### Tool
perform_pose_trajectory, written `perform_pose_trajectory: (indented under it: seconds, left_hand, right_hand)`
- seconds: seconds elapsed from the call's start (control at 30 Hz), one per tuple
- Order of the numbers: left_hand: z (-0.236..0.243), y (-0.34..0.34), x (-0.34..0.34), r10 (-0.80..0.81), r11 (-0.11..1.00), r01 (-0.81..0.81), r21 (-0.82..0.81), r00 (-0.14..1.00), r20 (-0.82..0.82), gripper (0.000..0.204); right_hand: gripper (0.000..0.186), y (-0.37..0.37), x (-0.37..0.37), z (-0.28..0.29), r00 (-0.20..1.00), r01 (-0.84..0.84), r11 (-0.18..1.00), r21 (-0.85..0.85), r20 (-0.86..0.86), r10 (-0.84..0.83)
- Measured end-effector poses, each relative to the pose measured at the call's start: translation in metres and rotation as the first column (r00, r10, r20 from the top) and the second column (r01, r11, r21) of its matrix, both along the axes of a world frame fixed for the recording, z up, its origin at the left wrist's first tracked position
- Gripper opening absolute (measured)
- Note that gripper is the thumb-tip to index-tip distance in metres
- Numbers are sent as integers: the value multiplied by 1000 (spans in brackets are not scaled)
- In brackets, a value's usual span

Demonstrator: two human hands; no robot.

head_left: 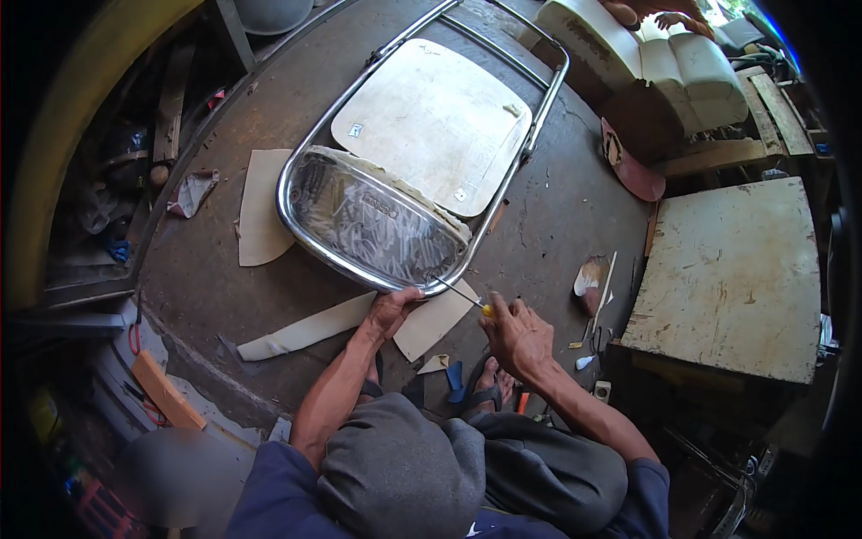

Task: The person removes a padded piece from a metal chair frame with a screwdriver, selects a foam cushion and a piece of black fabric, and attaches the fabric to a wooden board by hand and with a staple gun.

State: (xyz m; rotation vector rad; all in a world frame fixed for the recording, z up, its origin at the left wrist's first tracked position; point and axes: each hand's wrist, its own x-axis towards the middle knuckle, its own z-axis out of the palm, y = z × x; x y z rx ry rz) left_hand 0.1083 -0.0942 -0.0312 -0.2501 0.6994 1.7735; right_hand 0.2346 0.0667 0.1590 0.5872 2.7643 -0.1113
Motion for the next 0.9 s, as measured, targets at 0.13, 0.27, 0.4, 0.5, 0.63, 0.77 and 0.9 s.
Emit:
perform_pose_trajectory:
  seconds: [0.13, 0.27, 0.4, 0.5, 0.63, 0.77, 0.9]
  left_hand:
    - [-1, 0, 3, 7, 1000, -7, -9, 1000, -3, 37]
    - [-5, 1, 1, -3, 1000, 3, 25, 1000, 2, 37]
    - [-9, 0, 4, 1, 1000, -2, 16, 1000, 5, 36]
    - [-14, 1, 5, -6, 1000, 6, 17, 1000, -4, 36]
    - [-16, -1, 5, -42, 998, 42, 56, 999, -5, 38]
    - [-22, -4, 3, -125, 989, 125, 81, 992, -4, 39]
    - [-22, -5, 1, -97, 992, 101, 77, 994, -45, 39]
  right_hand:
    - [30, 1, 0, -6, 996, -91, 993, 71, -1, 91]
    - [29, -5, -22, -8, 976, 158, 984, -78, 161, -144]
    - [27, -2, -28, -21, 986, 32, 995, -90, 166, -16]
    - [26, 8, -28, -28, 981, 31, 997, -73, 192, -17]
    - [26, 27, -17, -40, 986, 126, 986, -114, 120, -112]
    - [25, 15, -24, -75, 918, 51, 858, -511, -315, -242]
    - [27, -17, -48, -104, 912, 87, 865, -495, -310, -269]
